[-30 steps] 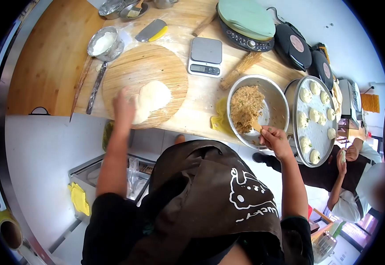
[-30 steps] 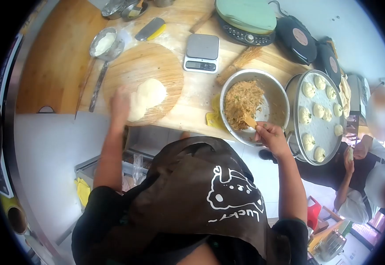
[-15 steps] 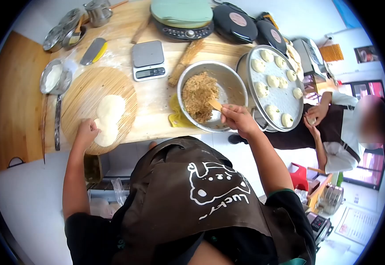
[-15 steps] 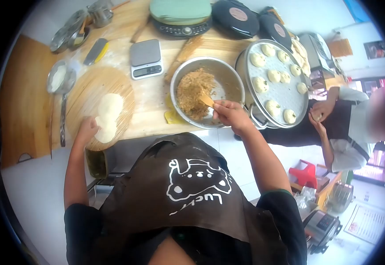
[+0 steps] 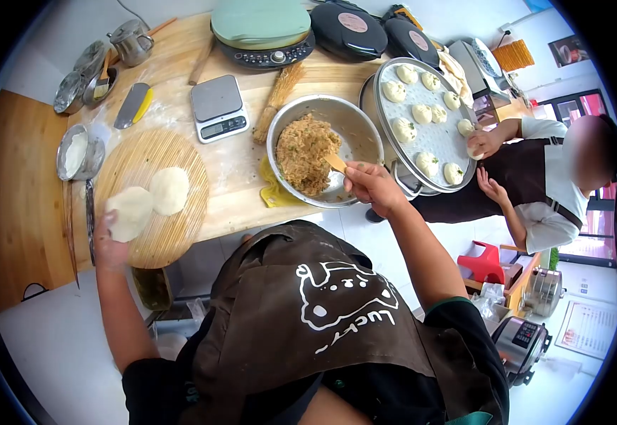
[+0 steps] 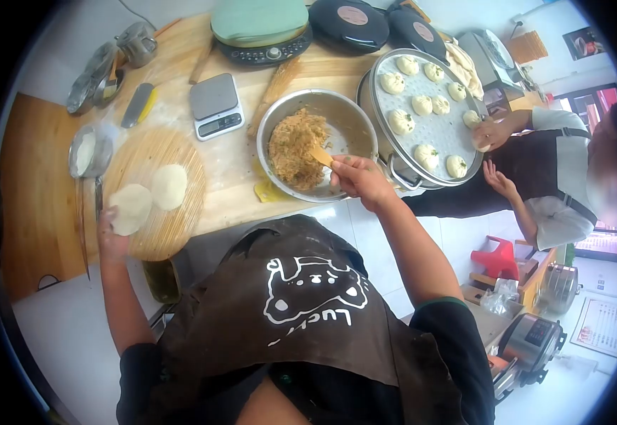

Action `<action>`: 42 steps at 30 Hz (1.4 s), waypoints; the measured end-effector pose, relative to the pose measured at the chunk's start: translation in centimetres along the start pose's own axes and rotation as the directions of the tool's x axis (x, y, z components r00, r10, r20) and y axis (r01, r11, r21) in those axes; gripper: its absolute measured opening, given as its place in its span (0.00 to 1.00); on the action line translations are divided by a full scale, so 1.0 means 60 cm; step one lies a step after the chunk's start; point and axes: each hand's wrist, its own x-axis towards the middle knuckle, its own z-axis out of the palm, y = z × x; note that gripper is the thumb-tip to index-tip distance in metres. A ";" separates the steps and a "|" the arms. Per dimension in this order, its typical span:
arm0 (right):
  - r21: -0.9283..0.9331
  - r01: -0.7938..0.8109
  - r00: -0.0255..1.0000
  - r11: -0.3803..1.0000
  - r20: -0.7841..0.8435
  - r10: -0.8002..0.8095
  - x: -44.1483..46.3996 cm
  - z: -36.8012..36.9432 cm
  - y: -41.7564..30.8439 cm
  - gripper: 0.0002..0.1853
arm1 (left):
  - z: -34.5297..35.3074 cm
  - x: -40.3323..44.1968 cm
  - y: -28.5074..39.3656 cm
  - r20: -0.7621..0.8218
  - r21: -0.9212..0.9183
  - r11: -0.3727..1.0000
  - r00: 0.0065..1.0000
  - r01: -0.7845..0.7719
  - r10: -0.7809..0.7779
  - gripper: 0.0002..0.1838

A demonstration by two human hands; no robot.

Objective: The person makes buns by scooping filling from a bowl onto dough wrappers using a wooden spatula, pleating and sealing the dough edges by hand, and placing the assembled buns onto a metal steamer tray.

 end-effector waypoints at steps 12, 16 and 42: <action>-0.504 0.431 0.801 0.749 -0.169 -0.575 -0.021 0.107 -0.065 0.16 | 0.418 0.103 -0.118 0.282 -0.501 0.813 0.944 0.296 -0.170 0.24; -0.908 0.324 0.622 0.264 -0.006 -0.783 -0.017 0.155 -0.073 0.18 | 0.511 0.111 -0.148 0.369 -0.567 0.715 0.902 0.409 -0.223 0.25; -0.958 0.282 0.579 -0.045 0.208 -0.788 0.045 0.139 -0.069 0.29 | 0.462 0.246 -0.142 0.216 -0.463 0.832 0.949 0.305 -0.228 0.26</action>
